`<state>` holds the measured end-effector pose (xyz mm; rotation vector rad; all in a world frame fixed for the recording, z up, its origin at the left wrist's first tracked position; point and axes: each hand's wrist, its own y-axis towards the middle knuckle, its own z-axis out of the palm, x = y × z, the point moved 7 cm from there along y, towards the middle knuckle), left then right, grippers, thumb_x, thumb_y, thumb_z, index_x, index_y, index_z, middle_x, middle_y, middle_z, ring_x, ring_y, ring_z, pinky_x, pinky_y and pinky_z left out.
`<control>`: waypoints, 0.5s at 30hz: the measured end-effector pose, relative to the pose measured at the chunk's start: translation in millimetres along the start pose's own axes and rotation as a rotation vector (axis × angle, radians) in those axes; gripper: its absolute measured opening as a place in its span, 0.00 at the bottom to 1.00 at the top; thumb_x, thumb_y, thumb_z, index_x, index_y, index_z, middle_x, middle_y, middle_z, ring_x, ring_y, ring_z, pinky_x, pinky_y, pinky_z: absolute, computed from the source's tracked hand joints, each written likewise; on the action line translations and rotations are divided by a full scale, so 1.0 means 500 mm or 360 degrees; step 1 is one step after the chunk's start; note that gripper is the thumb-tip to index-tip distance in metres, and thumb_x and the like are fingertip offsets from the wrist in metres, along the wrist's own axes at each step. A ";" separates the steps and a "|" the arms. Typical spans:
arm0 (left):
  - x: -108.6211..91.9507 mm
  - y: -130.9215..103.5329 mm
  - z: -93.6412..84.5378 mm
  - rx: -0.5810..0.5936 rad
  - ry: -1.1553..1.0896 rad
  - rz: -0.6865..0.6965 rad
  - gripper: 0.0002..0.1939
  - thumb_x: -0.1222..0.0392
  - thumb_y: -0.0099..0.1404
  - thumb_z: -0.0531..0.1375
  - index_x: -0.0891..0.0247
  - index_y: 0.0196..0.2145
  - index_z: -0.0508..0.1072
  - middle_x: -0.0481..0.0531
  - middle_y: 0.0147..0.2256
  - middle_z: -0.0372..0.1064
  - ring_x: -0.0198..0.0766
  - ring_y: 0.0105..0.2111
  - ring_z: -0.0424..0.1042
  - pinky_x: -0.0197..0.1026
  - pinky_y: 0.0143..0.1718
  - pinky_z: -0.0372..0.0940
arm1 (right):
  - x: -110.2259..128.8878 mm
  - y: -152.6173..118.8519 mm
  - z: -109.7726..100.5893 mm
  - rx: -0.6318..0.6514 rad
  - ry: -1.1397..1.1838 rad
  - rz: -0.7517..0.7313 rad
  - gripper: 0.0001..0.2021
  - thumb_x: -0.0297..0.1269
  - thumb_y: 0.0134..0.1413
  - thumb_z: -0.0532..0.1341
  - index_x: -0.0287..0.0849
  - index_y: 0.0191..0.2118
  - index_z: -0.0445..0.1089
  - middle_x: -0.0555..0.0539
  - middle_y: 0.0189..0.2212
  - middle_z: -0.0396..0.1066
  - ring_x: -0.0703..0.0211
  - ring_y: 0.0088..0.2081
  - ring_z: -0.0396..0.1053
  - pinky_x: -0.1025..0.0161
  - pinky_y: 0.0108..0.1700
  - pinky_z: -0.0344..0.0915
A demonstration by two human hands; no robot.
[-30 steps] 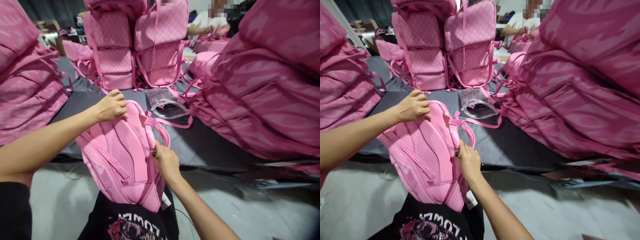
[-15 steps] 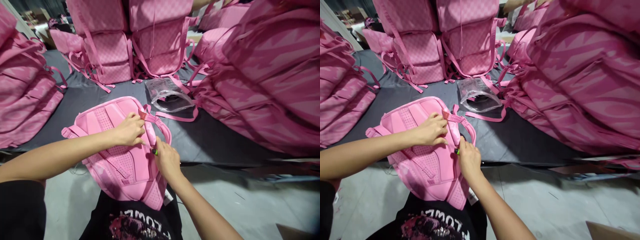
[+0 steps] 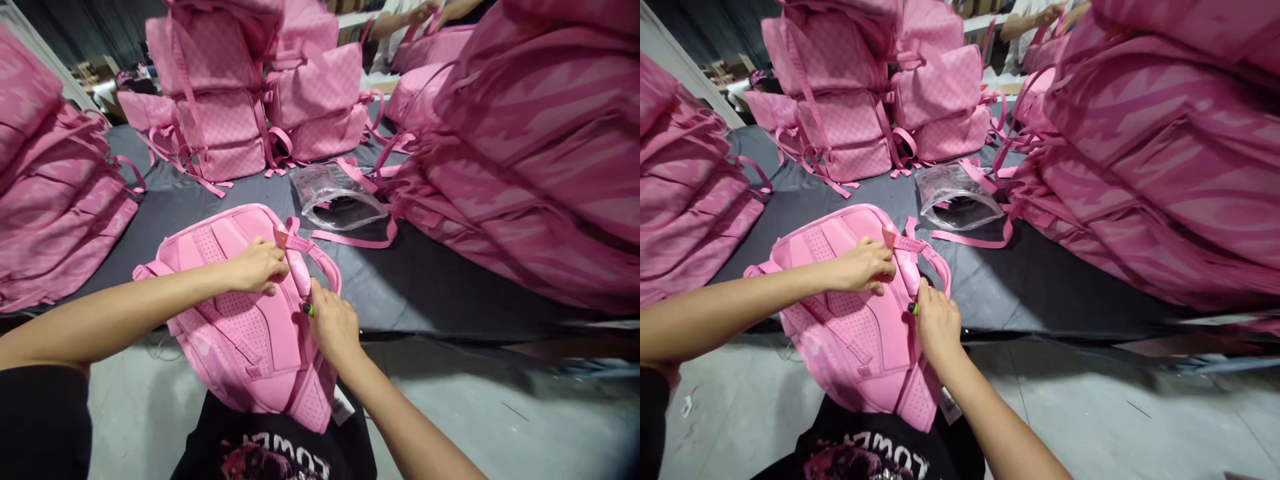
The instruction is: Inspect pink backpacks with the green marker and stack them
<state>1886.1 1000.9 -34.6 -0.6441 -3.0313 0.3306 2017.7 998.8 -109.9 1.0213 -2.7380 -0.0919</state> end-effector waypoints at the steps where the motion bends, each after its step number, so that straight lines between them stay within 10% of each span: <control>1: 0.003 0.004 0.002 0.0041 -0.0041 -0.0015 0.11 0.55 0.55 0.70 0.60 0.34 0.76 0.50 0.37 0.73 0.43 0.42 0.66 0.43 0.39 0.47 | 0.000 0.000 0.000 -0.0013 -0.0011 0.0002 0.22 0.27 0.59 0.61 0.34 0.58 0.60 0.43 0.36 0.76 0.53 0.39 0.73 0.59 0.36 0.59; 15: -0.005 -0.019 -0.008 -0.0059 0.0186 0.0074 0.19 0.43 0.61 0.64 0.63 0.36 0.73 0.54 0.37 0.71 0.44 0.39 0.65 0.46 0.42 0.49 | -0.013 -0.006 0.006 -0.0166 0.0069 -0.0041 0.22 0.24 0.58 0.61 0.35 0.58 0.62 0.43 0.38 0.77 0.53 0.39 0.74 0.60 0.37 0.62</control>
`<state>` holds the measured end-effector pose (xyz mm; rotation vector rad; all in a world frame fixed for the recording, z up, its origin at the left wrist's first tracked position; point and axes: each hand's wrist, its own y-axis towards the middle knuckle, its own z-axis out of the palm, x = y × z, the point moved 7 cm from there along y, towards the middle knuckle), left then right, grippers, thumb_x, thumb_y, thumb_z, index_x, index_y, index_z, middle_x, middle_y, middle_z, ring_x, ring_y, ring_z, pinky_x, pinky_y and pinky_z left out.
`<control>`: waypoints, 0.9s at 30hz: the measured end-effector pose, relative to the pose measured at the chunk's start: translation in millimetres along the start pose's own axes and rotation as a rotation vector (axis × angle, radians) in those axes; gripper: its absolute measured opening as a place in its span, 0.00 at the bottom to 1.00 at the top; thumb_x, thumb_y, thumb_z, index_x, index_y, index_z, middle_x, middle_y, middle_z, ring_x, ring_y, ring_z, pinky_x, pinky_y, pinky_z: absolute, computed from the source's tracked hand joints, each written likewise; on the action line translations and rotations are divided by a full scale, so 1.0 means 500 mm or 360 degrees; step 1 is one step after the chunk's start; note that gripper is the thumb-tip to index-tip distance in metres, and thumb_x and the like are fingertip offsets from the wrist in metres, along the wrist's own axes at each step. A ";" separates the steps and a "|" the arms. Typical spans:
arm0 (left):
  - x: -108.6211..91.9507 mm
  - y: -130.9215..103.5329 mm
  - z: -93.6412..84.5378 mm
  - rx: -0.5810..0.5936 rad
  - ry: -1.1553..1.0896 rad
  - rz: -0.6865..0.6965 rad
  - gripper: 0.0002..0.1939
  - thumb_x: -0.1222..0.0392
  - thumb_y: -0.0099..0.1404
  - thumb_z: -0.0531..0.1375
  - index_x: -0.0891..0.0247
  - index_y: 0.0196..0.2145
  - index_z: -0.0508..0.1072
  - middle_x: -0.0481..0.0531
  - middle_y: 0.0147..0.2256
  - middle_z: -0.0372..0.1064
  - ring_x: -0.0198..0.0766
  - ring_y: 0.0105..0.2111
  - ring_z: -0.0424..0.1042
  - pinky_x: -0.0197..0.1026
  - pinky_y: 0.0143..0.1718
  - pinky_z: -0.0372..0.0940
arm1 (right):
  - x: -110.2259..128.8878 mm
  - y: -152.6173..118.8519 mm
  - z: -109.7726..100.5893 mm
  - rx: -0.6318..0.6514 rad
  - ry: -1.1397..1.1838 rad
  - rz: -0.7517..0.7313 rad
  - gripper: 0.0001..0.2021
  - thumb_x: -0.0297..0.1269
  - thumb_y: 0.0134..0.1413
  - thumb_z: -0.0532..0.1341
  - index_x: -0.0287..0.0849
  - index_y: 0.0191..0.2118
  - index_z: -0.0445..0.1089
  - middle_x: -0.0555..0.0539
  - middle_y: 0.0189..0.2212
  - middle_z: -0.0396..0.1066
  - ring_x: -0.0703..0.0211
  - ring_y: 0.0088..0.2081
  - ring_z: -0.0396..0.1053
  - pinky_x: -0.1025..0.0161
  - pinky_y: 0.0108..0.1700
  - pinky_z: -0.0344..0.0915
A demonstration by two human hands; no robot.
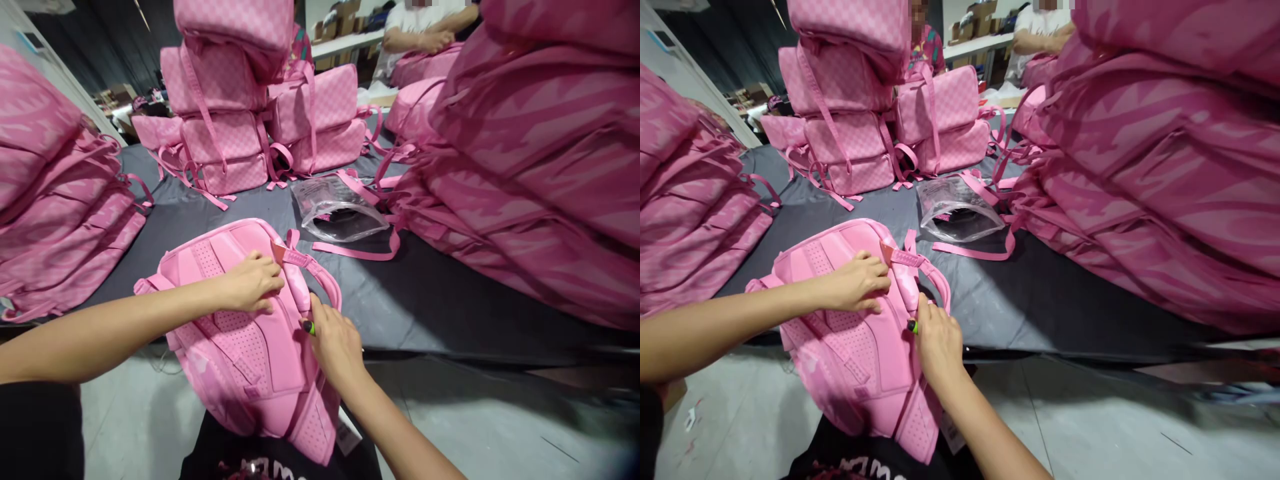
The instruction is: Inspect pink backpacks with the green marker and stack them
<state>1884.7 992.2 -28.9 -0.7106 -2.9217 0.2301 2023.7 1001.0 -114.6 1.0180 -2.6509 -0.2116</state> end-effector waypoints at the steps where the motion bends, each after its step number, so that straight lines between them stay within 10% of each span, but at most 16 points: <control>1: 0.007 -0.007 -0.005 -0.0036 0.0001 -0.0031 0.21 0.40 0.60 0.64 0.64 0.36 0.72 0.55 0.37 0.70 0.44 0.39 0.65 0.46 0.42 0.50 | -0.002 -0.002 -0.001 -0.0031 0.0016 -0.0012 0.22 0.24 0.57 0.61 0.35 0.58 0.62 0.44 0.37 0.77 0.53 0.38 0.74 0.60 0.37 0.63; 14: 0.008 -0.064 0.008 -0.0691 0.0151 0.0061 0.06 0.65 0.69 0.54 0.61 0.35 0.71 0.51 0.36 0.69 0.41 0.38 0.61 0.49 0.49 0.51 | 0.019 0.020 -0.118 -0.0649 0.0195 -0.0565 0.10 0.27 0.66 0.53 0.39 0.41 0.72 0.46 0.32 0.71 0.59 0.33 0.65 0.62 0.34 0.56; 24: 0.026 -0.079 0.010 -0.0846 0.0056 0.0098 0.11 0.52 0.70 0.55 0.62 0.41 0.71 0.52 0.40 0.71 0.41 0.43 0.65 0.51 0.59 0.52 | 0.113 0.130 -0.090 -0.0351 -0.0112 -0.1382 0.06 0.29 0.62 0.60 0.39 0.33 0.72 0.46 0.30 0.69 0.55 0.34 0.60 0.56 0.40 0.53; 27: 0.096 -0.125 -0.013 -0.1177 0.0046 -0.0385 0.26 0.42 0.67 0.56 0.63 0.54 0.65 0.62 0.54 0.65 0.51 0.57 0.60 0.56 0.62 0.50 | 0.116 0.133 -0.086 -0.0367 -0.0133 -0.1427 0.06 0.29 0.62 0.60 0.39 0.32 0.71 0.45 0.33 0.71 0.55 0.36 0.62 0.53 0.47 0.56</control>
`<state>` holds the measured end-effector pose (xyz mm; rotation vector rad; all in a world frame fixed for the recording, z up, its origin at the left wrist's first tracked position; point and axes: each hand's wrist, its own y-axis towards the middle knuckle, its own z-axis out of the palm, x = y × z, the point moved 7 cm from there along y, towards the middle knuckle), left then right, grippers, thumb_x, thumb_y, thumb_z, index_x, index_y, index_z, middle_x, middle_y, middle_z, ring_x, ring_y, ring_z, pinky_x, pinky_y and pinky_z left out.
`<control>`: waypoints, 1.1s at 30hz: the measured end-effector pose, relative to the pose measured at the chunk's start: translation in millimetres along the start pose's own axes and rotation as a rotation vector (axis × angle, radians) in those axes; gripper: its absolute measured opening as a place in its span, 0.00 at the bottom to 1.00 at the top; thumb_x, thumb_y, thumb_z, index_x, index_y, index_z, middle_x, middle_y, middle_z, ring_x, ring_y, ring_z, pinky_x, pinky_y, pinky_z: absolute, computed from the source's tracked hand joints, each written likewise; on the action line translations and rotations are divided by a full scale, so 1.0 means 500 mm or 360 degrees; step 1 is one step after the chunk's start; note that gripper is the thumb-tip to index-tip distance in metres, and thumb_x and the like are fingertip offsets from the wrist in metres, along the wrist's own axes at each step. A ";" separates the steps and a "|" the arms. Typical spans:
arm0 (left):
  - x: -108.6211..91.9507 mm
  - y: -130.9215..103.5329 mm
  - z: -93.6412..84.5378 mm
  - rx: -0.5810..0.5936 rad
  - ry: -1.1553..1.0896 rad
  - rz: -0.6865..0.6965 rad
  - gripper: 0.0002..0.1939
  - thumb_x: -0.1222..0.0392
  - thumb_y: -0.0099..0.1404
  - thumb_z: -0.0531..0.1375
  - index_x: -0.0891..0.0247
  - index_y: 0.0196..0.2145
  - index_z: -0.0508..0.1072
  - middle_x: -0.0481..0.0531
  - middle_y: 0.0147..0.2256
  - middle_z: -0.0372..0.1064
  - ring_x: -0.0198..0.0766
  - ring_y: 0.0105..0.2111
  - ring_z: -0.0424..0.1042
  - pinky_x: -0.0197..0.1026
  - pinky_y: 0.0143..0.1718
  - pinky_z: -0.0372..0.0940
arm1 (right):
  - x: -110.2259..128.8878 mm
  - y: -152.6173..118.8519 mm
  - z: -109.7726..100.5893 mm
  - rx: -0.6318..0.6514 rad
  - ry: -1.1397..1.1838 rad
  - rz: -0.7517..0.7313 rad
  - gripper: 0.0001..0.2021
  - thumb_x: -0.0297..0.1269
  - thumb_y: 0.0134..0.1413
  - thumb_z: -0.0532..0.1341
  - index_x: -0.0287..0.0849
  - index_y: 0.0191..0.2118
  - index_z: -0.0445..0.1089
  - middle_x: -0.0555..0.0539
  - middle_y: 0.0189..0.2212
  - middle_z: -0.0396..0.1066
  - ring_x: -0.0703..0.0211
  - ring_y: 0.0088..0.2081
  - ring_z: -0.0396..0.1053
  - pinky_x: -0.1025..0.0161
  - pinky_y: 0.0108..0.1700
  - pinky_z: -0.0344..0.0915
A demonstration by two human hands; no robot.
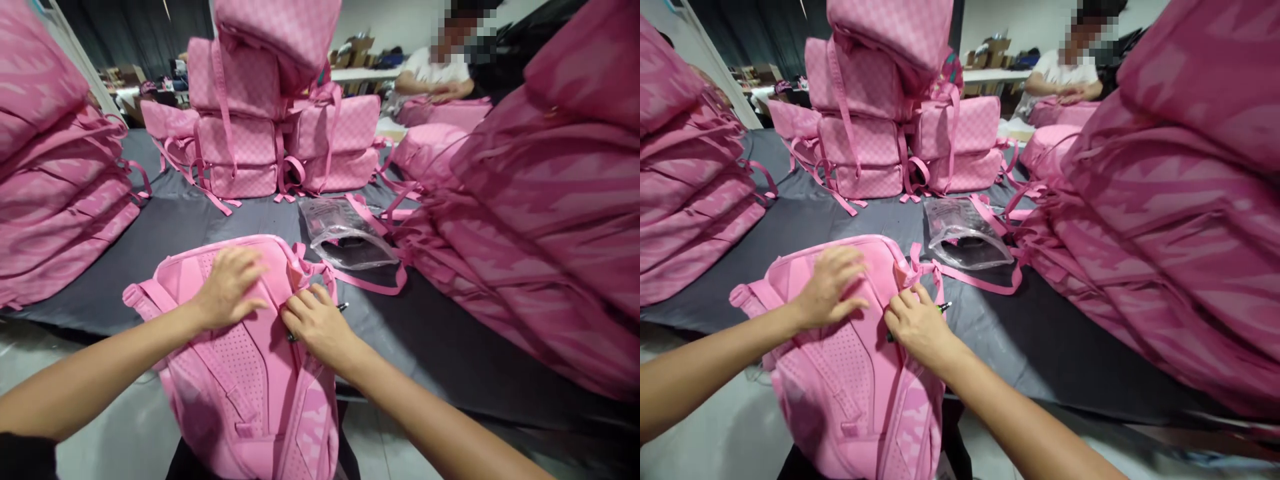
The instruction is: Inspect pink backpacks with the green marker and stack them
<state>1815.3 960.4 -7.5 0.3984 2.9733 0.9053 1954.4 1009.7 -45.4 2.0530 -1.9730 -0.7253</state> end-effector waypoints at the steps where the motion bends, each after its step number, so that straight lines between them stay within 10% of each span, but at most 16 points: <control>1: 0.035 -0.007 -0.010 -0.0066 0.0073 -0.0243 0.32 0.39 0.66 0.56 0.65 0.59 0.62 0.65 0.58 0.61 0.55 0.60 0.57 0.59 0.61 0.50 | 0.001 -0.001 0.000 -0.0014 -0.0021 -0.0009 0.06 0.29 0.62 0.60 0.39 0.32 0.71 0.43 0.37 0.72 0.54 0.40 0.64 0.51 0.51 0.56; 5: 0.119 -0.040 0.003 0.0103 0.0106 -0.0738 0.36 0.38 0.66 0.55 0.68 0.62 0.59 0.66 0.57 0.64 0.56 0.55 0.63 0.58 0.54 0.59 | -0.002 0.018 -0.001 -0.0079 -0.0173 -0.0007 0.10 0.30 0.64 0.56 0.40 0.33 0.72 0.42 0.56 0.68 0.48 0.58 0.60 0.48 0.58 0.54; 10: 0.124 -0.044 0.004 0.0034 0.0084 -0.0657 0.33 0.41 0.66 0.57 0.69 0.59 0.63 0.65 0.52 0.68 0.55 0.49 0.67 0.57 0.50 0.62 | -0.034 0.167 -0.003 -0.0190 -0.0295 0.0143 0.12 0.28 0.66 0.53 0.38 0.45 0.73 0.39 0.56 0.69 0.47 0.59 0.60 0.49 0.55 0.56; 15: 0.103 -0.057 -0.020 -0.0040 0.0141 -0.0603 0.33 0.50 0.66 0.57 0.66 0.64 0.55 0.69 0.60 0.59 0.59 0.60 0.58 0.63 0.57 0.55 | -0.063 0.254 -0.046 -0.0263 0.0028 0.0350 0.09 0.30 0.65 0.56 0.36 0.37 0.73 0.36 0.52 0.71 0.46 0.53 0.66 0.45 0.57 0.57; 19: -0.002 -0.040 -0.019 0.0023 0.0162 -0.0072 0.23 0.57 0.65 0.60 0.64 0.56 0.66 0.64 0.60 0.60 0.56 0.63 0.54 0.64 0.63 0.45 | -0.082 0.136 -0.139 -0.0866 0.0917 0.0978 0.18 0.49 0.68 0.51 0.40 0.41 0.69 0.44 0.37 0.75 0.56 0.37 0.74 0.57 0.40 0.69; 24: -0.068 0.016 0.027 0.0433 0.0005 0.0127 0.14 0.54 0.59 0.66 0.67 0.38 0.74 0.57 0.38 0.71 0.49 0.44 0.67 0.55 0.56 0.55 | -0.014 -0.034 -0.067 -0.0673 0.1847 0.1621 0.28 0.62 0.59 0.55 0.39 0.46 0.71 0.56 0.14 0.65 0.64 0.15 0.64 0.67 0.18 0.61; 28: -0.086 0.025 0.061 0.0678 -0.0072 0.0209 0.19 0.47 0.54 0.69 0.66 0.34 0.74 0.55 0.35 0.71 0.48 0.40 0.67 0.53 0.50 0.57 | 0.041 -0.169 -0.002 -0.0664 0.1846 0.2068 0.22 0.49 0.53 0.67 0.40 0.49 0.72 0.46 0.31 0.78 0.57 0.28 0.76 0.61 0.32 0.74; 33: -0.114 -0.005 0.071 0.0500 -0.0230 0.0289 0.12 0.52 0.60 0.67 0.63 0.34 0.74 0.53 0.39 0.72 0.44 0.43 0.67 0.56 0.59 0.49 | 0.052 -0.218 -0.006 -0.0796 0.1377 0.2159 0.14 0.45 0.54 0.66 0.39 0.37 0.72 0.50 0.23 0.73 0.62 0.20 0.69 0.64 0.24 0.68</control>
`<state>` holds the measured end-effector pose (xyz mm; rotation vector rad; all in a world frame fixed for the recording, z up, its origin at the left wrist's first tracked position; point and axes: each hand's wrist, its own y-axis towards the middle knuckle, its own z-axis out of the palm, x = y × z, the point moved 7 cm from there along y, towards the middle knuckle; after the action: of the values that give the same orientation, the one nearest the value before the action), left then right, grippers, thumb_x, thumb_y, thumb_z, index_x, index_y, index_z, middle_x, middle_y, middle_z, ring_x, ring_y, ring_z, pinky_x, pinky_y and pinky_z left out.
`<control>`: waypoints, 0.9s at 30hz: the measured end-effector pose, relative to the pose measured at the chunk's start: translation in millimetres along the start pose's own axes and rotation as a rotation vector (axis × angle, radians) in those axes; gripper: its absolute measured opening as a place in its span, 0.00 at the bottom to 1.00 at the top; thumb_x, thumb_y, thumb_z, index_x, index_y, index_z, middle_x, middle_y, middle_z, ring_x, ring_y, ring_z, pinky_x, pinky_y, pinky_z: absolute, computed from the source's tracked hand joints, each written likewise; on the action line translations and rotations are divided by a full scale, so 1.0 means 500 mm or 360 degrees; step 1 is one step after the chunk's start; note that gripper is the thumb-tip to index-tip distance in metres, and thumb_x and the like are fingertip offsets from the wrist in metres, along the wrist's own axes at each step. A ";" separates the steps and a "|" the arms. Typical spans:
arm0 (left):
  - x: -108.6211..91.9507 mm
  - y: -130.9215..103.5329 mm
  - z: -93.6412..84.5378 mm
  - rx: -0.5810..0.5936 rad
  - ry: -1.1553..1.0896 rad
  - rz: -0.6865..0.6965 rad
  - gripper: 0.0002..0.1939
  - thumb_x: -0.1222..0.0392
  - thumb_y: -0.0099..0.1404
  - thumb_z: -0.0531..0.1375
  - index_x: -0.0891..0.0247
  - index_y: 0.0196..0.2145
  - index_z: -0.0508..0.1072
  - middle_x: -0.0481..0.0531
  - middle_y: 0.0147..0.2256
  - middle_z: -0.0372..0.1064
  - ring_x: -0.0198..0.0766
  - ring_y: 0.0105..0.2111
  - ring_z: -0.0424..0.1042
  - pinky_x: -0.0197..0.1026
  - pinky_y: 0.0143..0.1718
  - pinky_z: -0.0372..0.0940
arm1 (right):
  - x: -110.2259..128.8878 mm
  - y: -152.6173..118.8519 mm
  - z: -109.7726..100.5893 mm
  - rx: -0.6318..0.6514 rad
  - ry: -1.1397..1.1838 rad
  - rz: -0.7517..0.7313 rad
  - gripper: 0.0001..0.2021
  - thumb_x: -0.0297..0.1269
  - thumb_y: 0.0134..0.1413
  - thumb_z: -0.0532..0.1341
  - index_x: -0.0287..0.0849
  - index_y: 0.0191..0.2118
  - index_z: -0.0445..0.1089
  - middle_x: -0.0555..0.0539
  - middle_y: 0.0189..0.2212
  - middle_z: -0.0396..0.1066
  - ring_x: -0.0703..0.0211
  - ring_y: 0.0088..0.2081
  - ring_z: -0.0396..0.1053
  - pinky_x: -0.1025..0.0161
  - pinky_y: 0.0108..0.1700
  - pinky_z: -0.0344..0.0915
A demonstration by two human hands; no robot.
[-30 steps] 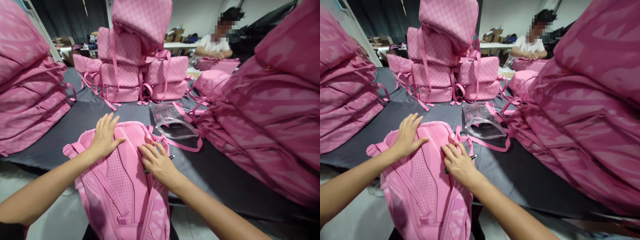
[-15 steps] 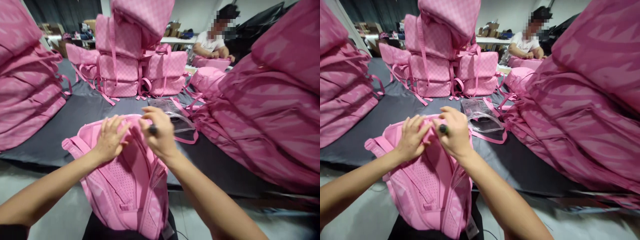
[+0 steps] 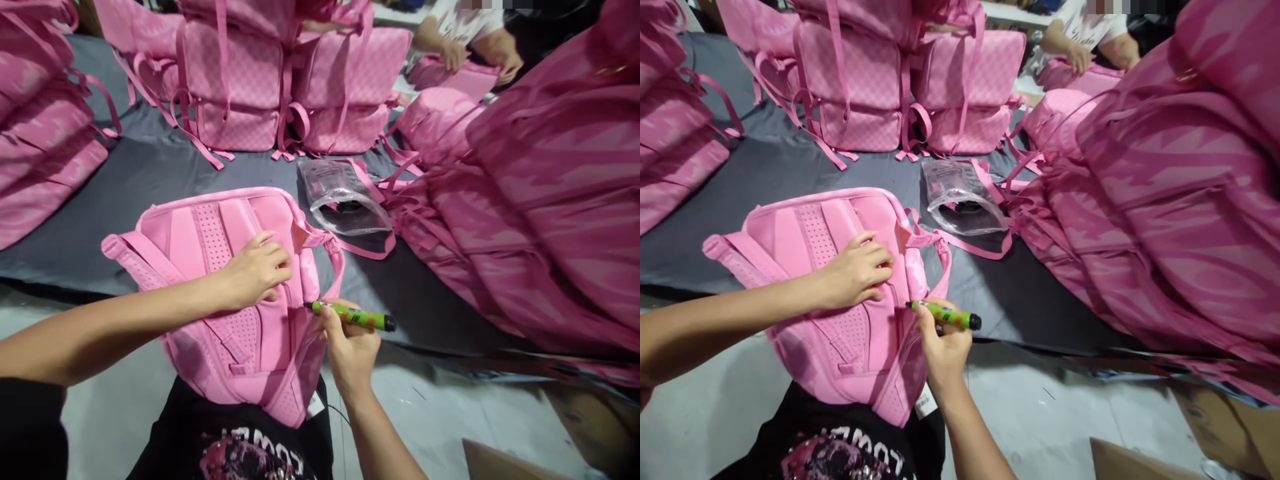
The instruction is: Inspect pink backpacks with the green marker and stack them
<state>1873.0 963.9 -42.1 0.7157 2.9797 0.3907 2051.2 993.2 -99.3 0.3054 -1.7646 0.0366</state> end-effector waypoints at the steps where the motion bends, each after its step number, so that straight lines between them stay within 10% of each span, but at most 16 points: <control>1: -0.005 -0.004 0.001 -0.0052 -0.0019 0.0001 0.10 0.54 0.61 0.66 0.63 0.34 0.74 0.52 0.40 0.72 0.43 0.44 0.67 0.56 0.61 0.48 | 0.008 0.002 0.004 -0.0049 -0.0050 -0.0086 0.13 0.45 0.55 0.65 0.39 0.36 0.72 0.50 0.22 0.72 0.62 0.20 0.69 0.64 0.24 0.67; 11: -0.014 -0.010 0.006 -0.0220 0.0060 0.0023 0.08 0.57 0.67 0.61 0.63 0.33 0.75 0.53 0.41 0.72 0.41 0.45 0.69 0.53 0.60 0.55 | 0.026 0.015 0.067 -0.0091 -0.0374 -0.0575 0.09 0.41 0.60 0.62 0.41 0.40 0.69 0.45 0.32 0.76 0.58 0.28 0.75 0.60 0.32 0.71; 27: -0.011 -0.012 0.009 -0.0297 0.0093 0.0042 0.09 0.57 0.67 0.61 0.63 0.31 0.74 0.52 0.37 0.73 0.41 0.41 0.68 0.49 0.56 0.56 | 0.043 0.030 0.073 0.0063 -0.0548 -0.0557 0.11 0.43 0.62 0.59 0.40 0.37 0.70 0.45 0.31 0.76 0.56 0.29 0.75 0.60 0.33 0.71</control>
<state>1875.6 957.3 -47.8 0.7365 2.9367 0.6918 2008.8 996.7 -84.4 0.6778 -2.0265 -0.2457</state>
